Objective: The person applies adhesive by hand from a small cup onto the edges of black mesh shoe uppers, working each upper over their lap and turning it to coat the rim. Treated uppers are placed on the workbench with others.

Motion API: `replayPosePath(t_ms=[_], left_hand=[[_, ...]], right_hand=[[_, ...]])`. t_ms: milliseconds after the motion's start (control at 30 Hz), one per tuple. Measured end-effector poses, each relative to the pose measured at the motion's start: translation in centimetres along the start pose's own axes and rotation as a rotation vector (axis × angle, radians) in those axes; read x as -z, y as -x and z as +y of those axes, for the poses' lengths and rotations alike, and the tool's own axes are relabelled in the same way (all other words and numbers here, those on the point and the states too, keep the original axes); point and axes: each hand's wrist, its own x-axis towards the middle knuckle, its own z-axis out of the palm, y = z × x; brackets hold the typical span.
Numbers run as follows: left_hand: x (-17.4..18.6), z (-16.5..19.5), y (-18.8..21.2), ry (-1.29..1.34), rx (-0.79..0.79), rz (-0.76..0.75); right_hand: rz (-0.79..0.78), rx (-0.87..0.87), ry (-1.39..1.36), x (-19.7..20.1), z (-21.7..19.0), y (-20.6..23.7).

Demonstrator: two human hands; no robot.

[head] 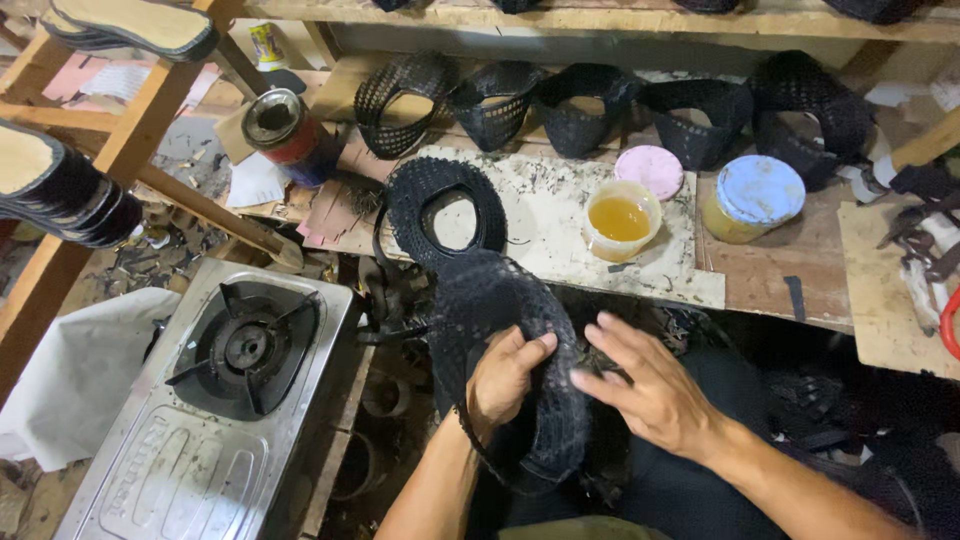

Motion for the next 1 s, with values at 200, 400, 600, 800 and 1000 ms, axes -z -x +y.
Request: replayPosePath(t_ms=[200, 400, 600, 800, 1000], left_hand=[[1.1, 0.4, -0.8, -0.399, -0.195, 0.232], [2.6, -1.6, 0.2, -0.659, -0.169, 0.158], [5.3, -5.0, 1.0, -0.267, -0.126, 0.155], [6.6, -6.6, 0.5, -0.165, -0.163, 0.158], [6.4, -3.8, 1.1, -0.07, -0.097, 0.11]], right_hand=[[-0.007, -0.522, -0.621, -2.1, -1.3, 0.6], [0.003, -0.762, -0.735, -2.5, -0.6, -1.7], [-0.06, -0.359, 0.14, 0.9, 7.6, -7.4], [-0.564, -0.604, 0.37, 1.2, 12.7, -10.7], [-0.066, -0.437, 0.2, 0.2, 11.5, -7.4]])
